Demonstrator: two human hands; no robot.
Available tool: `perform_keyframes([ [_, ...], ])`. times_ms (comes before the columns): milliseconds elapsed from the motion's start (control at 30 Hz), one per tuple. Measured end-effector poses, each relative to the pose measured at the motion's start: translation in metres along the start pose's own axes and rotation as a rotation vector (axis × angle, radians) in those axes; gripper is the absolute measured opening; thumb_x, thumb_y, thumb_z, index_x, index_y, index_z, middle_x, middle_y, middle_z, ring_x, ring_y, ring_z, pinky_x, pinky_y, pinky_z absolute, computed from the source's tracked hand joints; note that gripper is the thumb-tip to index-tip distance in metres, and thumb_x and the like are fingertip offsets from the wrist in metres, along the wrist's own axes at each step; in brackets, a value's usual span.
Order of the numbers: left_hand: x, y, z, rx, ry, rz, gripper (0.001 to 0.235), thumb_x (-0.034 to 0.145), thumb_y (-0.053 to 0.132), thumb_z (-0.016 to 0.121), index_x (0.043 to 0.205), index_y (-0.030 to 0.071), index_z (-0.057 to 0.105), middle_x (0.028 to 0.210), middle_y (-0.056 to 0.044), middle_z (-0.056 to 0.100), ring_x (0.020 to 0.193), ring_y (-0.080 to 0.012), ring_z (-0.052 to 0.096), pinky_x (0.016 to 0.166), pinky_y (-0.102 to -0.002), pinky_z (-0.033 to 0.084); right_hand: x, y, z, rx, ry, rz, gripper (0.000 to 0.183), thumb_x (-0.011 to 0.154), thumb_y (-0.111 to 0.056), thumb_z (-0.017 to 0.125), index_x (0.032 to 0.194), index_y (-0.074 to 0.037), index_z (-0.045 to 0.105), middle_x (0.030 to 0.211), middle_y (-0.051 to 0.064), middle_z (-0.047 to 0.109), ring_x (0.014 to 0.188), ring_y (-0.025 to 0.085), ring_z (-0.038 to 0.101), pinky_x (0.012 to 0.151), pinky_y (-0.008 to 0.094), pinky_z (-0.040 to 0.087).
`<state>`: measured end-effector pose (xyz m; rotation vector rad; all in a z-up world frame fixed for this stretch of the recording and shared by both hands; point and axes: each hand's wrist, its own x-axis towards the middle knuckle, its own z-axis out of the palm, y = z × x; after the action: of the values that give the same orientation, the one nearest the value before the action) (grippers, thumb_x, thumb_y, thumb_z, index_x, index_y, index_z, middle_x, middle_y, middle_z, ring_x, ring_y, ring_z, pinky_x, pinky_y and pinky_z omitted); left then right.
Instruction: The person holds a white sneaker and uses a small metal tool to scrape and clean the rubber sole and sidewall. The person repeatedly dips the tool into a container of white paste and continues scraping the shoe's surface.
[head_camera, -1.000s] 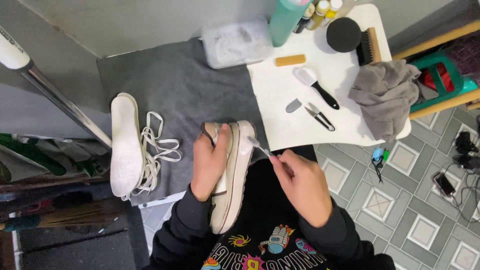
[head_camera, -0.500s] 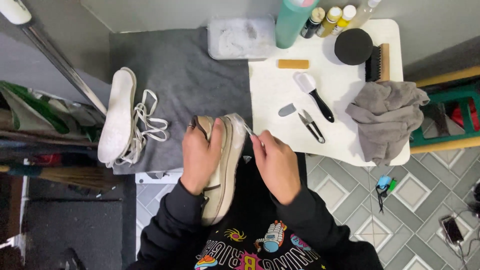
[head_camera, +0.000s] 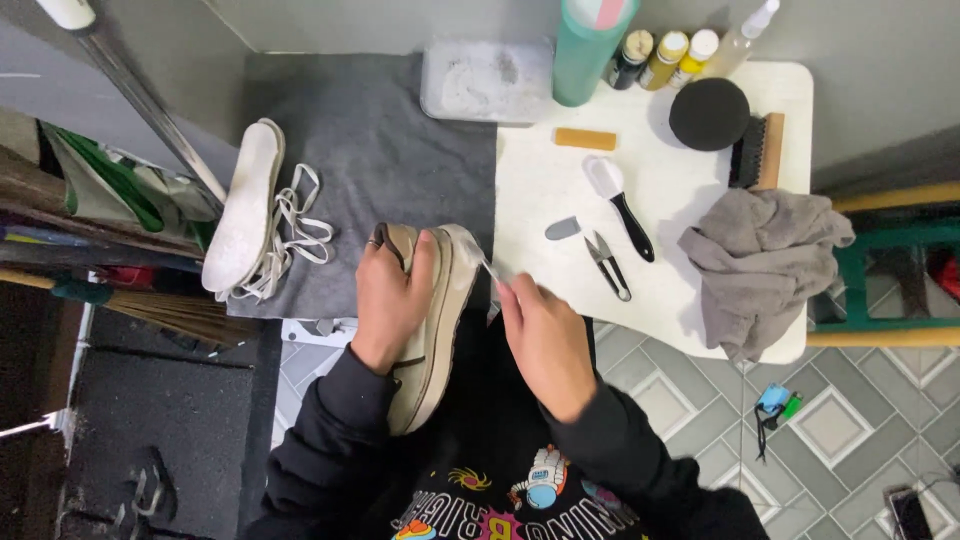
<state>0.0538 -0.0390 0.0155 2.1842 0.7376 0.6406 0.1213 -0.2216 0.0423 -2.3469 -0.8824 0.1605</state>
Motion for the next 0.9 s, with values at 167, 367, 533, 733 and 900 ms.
perform_keyframes([
  [167, -0.001, 0.003, -0.002, -0.022, -0.015, -0.001, 0.052, 0.106, 0.027, 0.056, 0.059, 0.011, 0.042, 0.056, -0.006, 0.039, 0.063, -0.0271, 0.051, 0.059, -0.036, 0.047, 0.007, 0.005, 0.014, 0.050, -0.004, 0.045, 0.028, 0.105, -0.026, 0.056, 0.084, -0.007, 0.058, 0.063, 0.017, 0.064, 0.063, 0.038, 0.071, 0.055, 0.046, 0.058],
  [367, 0.000, -0.005, -0.007, 0.010, -0.028, 0.038, 0.042, 0.104, 0.026, 0.057, 0.070, 0.002, 0.055, 0.074, -0.021, 0.055, 0.078, -0.0477, 0.062, 0.061, -0.050, 0.053, -0.002, -0.005, 0.014, 0.013, 0.023, 0.082, 0.029, 0.105, -0.027, 0.057, 0.082, -0.008, 0.056, 0.059, 0.016, 0.061, 0.062, 0.039, 0.070, 0.054, 0.046, 0.056],
  [533, -0.003, -0.008, -0.008, 0.043, -0.083, 0.018, 0.039, 0.103, 0.028, 0.057, 0.078, -0.001, 0.061, 0.084, -0.023, 0.060, 0.081, -0.0484, 0.064, 0.065, -0.055, 0.054, 0.010, -0.016, 0.026, -0.006, 0.041, 0.154, 0.030, 0.104, -0.027, 0.057, 0.082, -0.007, 0.055, 0.058, 0.019, 0.060, 0.063, 0.042, 0.069, 0.054, 0.050, 0.055],
  [733, 0.001, -0.026, -0.010, -0.006, -0.134, 0.018, 0.043, 0.104, 0.030, 0.057, 0.074, -0.001, 0.059, 0.082, -0.024, 0.057, 0.080, -0.0530, 0.061, 0.060, -0.054, 0.052, -0.005, -0.038, 0.019, -0.073, 0.061, 0.272, 0.028, 0.101, -0.029, 0.061, 0.080, -0.011, 0.058, 0.055, 0.014, 0.061, 0.059, 0.036, 0.069, 0.053, 0.045, 0.055],
  [900, 0.007, -0.018, -0.020, -0.035, -0.182, 0.013, 0.046, 0.106, 0.034, 0.053, 0.074, 0.002, 0.060, 0.088, -0.021, 0.060, 0.079, -0.0473, 0.065, 0.061, -0.048, 0.055, 0.012, -0.048, 0.032, -0.082, 0.086, 0.299, 0.031, 0.102, -0.027, 0.061, 0.077, -0.009, 0.057, 0.053, 0.016, 0.059, 0.055, 0.037, 0.067, 0.050, 0.046, 0.053],
])
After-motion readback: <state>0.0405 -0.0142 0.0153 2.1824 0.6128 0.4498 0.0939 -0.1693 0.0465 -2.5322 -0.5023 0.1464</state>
